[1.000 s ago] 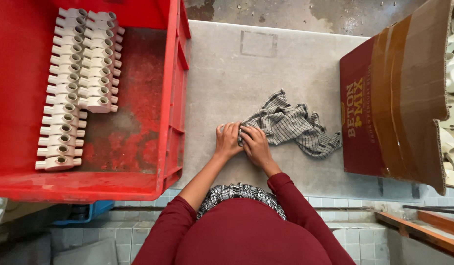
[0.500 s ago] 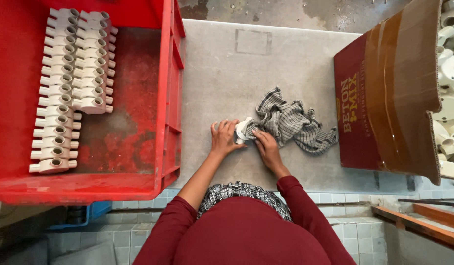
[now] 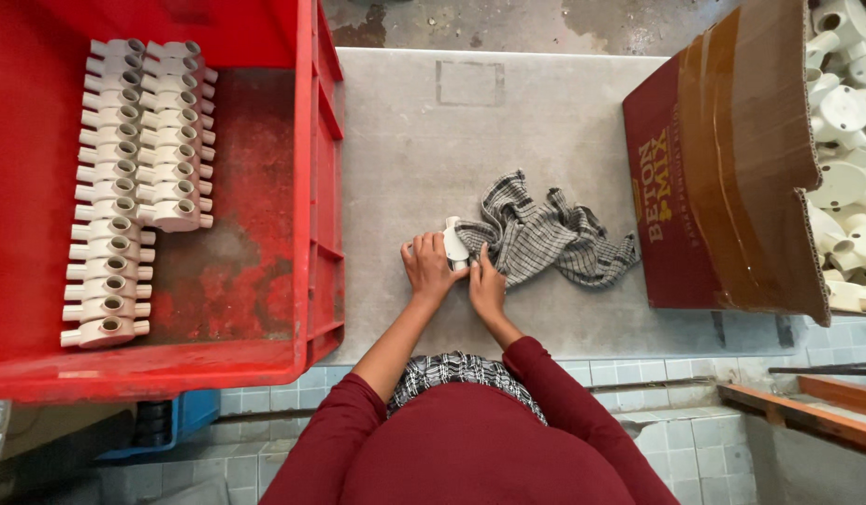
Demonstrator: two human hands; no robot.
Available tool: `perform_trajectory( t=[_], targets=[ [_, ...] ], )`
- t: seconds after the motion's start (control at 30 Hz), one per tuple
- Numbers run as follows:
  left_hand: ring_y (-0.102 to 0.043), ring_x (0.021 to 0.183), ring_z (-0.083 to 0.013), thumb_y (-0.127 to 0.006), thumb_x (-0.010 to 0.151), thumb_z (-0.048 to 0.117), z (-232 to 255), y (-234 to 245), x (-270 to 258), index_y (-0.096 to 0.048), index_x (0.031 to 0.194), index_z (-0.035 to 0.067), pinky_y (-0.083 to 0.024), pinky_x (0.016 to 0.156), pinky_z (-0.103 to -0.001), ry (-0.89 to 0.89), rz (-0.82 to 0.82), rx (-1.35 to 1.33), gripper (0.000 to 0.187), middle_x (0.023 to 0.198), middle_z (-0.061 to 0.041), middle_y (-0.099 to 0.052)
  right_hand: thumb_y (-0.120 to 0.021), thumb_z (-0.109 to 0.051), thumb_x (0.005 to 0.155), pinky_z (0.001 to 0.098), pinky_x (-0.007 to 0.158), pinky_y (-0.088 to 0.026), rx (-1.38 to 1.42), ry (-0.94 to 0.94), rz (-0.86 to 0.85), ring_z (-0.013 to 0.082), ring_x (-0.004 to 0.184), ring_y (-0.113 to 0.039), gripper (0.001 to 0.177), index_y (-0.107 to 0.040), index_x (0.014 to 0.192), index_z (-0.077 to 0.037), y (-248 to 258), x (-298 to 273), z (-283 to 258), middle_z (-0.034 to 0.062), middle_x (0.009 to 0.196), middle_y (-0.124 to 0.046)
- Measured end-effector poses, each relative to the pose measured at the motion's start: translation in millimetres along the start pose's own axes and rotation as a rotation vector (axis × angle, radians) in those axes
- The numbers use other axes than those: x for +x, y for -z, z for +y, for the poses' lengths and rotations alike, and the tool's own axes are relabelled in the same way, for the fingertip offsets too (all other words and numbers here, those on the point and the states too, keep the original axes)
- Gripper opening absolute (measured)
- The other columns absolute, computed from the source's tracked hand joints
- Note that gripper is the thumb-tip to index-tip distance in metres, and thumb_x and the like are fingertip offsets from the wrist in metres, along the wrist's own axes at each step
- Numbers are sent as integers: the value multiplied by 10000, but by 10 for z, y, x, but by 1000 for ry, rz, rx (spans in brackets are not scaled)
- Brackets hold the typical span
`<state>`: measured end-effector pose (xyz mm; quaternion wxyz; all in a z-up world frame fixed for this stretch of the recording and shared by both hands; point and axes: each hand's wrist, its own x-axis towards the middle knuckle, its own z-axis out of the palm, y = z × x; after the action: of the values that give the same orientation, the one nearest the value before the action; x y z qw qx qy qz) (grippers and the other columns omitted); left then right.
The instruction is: The person wipes small white plastic components with a cloth and places them into a red crate.
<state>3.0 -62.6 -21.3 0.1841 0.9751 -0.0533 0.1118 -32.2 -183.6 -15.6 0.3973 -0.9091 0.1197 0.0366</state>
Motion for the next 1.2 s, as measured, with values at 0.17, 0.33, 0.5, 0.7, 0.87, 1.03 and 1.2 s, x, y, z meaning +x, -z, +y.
perform_trajectory(
  t=[0.17, 0.33, 0.5, 0.7, 0.87, 1.03, 1.2],
  targets=[
    [-515, 948, -178, -808, 405, 527, -67, -138, 24, -535, 1005, 119, -319, 935, -467, -8, -53, 4, 775, 921, -21, -539, -511, -48, 866, 427, 994, -406, 12, 208, -74, 332, 1117, -555, 347, -606, 1198, -14, 37, -27, 200, 189, 1202, -587],
    [-508, 954, -164, -812, 471, 428, -116, -173, 66, -533, 1012, 152, -297, 953, -486, -26, -95, 37, 668, 911, 6, -540, -607, -134, 808, 363, 974, -436, 61, 139, -232, 221, 1058, -605, 280, -701, 1070, -171, 344, 64, 196, 29, 1068, -674],
    [-513, 1085, -215, -804, 485, 413, -114, 18, 74, -550, 1114, 141, -314, 949, -522, -13, -147, -140, 731, 1043, -40, -579, -544, -106, 740, 232, 652, -474, 197, -62, 177, 57, 548, -526, 306, -748, 774, -332, 480, 288, 111, -87, 568, -608],
    [-466, 1198, -193, -725, 637, 348, -141, -36, -60, -519, 1217, 158, -298, 987, -494, 17, -151, -144, 645, 1184, -22, -556, -532, -97, 860, 527, 1065, -267, -328, 670, -102, 387, 1304, -346, 511, -425, 1349, 6, 155, 219, -285, 241, 1397, -387],
    [-441, 1222, -197, -716, 584, 425, -157, -9, -53, -491, 1268, 184, -268, 996, -533, 9, -177, -157, 760, 1218, -9, -539, -434, -264, 947, 511, 1061, -301, -419, 554, -117, 379, 1274, -395, 526, -353, 1401, -13, 224, 527, -158, 231, 1405, -365],
    [-415, 1249, -197, -743, 554, 447, -146, 10, 52, -459, 1303, 202, -222, 1013, -567, 27, -272, -160, 837, 1242, 3, -528, -408, -363, 971, 434, 1010, -379, -640, 417, 44, 259, 1235, -488, 402, -543, 1265, -124, 513, 697, 110, 108, 1321, -503],
    [-386, 1277, -290, -814, 523, 317, 38, 513, 160, -192, 1444, 74, -242, 1011, -581, 58, -237, -475, 1138, 1415, -113, -387, -550, -156, 876, 482, 1014, -338, -356, 356, 266, 298, 1212, -450, 328, -496, 1194, -98, 791, 622, -213, 97, 1245, -429]
  ],
)
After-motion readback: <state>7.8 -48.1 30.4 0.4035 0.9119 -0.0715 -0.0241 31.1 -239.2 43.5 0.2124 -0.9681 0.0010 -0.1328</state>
